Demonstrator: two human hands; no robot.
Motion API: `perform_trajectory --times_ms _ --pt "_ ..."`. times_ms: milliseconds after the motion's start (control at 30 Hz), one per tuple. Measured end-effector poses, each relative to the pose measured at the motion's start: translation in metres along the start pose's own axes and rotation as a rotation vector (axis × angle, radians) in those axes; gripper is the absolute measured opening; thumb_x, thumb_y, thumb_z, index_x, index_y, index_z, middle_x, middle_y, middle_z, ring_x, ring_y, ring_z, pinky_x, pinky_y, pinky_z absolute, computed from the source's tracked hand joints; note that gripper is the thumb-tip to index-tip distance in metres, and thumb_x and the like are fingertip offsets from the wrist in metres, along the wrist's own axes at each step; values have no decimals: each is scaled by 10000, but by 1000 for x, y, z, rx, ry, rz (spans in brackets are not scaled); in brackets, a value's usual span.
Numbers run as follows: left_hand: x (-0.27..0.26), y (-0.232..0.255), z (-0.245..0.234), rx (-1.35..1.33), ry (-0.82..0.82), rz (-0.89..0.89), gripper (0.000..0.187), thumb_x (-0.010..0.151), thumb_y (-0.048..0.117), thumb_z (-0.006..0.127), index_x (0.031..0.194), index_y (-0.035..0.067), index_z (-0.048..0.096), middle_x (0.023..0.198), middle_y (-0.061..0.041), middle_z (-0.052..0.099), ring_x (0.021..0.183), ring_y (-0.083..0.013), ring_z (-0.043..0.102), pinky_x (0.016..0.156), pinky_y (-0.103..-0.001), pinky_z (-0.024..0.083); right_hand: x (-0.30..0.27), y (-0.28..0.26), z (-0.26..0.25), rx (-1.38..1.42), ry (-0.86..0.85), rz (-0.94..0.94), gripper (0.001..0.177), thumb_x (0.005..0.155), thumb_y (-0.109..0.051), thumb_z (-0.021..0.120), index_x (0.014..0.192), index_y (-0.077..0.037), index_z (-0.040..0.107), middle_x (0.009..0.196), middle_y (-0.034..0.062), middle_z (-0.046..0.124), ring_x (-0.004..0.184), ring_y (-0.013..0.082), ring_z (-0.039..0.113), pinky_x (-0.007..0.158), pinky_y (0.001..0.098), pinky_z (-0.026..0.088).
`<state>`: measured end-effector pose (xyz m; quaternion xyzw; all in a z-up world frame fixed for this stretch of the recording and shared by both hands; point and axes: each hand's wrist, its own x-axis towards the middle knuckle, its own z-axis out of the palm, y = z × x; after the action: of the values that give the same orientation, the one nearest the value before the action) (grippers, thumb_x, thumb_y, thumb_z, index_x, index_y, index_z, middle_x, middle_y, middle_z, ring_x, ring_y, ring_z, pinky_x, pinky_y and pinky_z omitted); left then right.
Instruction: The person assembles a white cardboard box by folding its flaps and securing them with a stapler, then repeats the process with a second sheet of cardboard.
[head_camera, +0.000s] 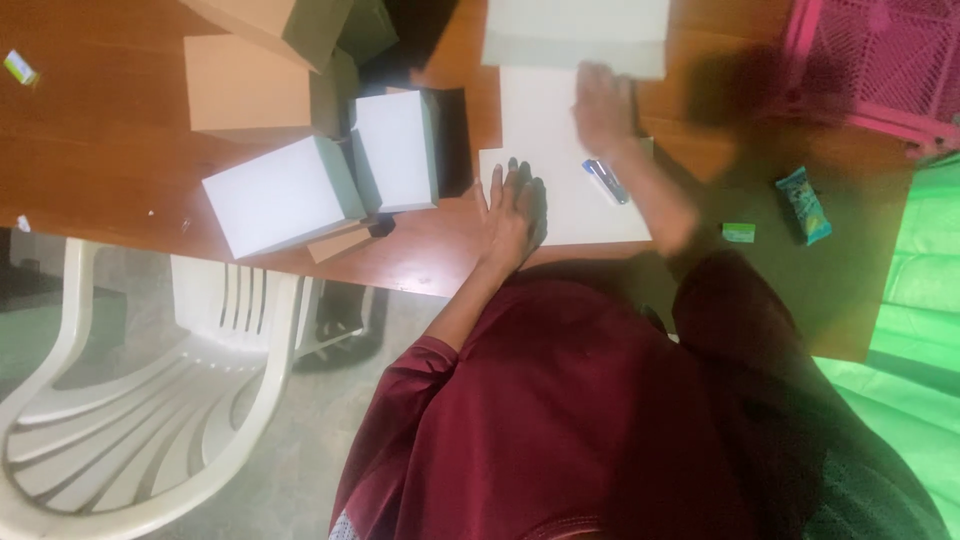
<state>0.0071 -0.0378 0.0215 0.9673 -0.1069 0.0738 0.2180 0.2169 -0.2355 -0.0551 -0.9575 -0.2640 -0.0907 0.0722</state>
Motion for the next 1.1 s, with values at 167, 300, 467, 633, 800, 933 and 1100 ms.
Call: perform_trajectory --times_ms 167,300,467,633,800,933,1100 --pt "0 -3 16 -22 -49 -5 720 834 256 777 1464 35 507 1610 -267 291 1517 -466 225 1232 -662 147 -42 -75 -56 14 -98 -12 303 965 -215 690 1153 22 677 1238 155 562 1225 346 492 1041 556 347" --pt "2 -11 29 -23 -100 -34 793 839 284 783 1518 36 456 1631 -271 228 1532 -479 170 1235 -637 155 -52 -97 -84 165 -55 -126 254 973 -247 703 975 7 707 1046 149 622 1054 338 584 1032 535 379" --pt "15 -12 26 -29 -250 -116 885 808 385 799 1544 106 394 1656 -286 65 1535 -500 65 1227 -641 113 -28 -73 -74 235 236 -106 197 934 -200 718 813 -46 709 935 120 680 943 351 635 912 509 436" --pt "31 -3 16 42 -438 -149 946 872 520 729 1601 135 264 1676 -277 -54 1535 -531 -39 1219 -662 56 20 21 -10 -94 161 123 406 922 -123 651 1265 92 616 1482 274 479 1251 427 495 970 528 437" --pt "34 -5 9 0 -542 -166 946 931 594 610 1642 159 162 1682 -255 -109 1526 -533 -117 1210 -658 -17 62 96 31 -32 35 341 470 1048 -55 525 1481 114 458 1675 303 252 1403 498 364 1134 601 332" --pt "39 -4 1 -38 -593 -183 933 946 589 581 1647 165 134 1677 -261 -115 1521 -531 -135 1200 -653 -39 85 122 26 58 -83 408 708 914 -79 517 1565 113 316 1595 319 201 1404 511 296 1122 569 300" --pt "44 -2 -9 -56 -625 -204 944 921 599 590 1643 169 161 1693 -242 -66 1530 -524 -115 1219 -638 -19 105 115 -8 218 -146 509 536 1063 -127 455 1581 -36 352 1632 263 270 1405 496 360 1137 581 317"
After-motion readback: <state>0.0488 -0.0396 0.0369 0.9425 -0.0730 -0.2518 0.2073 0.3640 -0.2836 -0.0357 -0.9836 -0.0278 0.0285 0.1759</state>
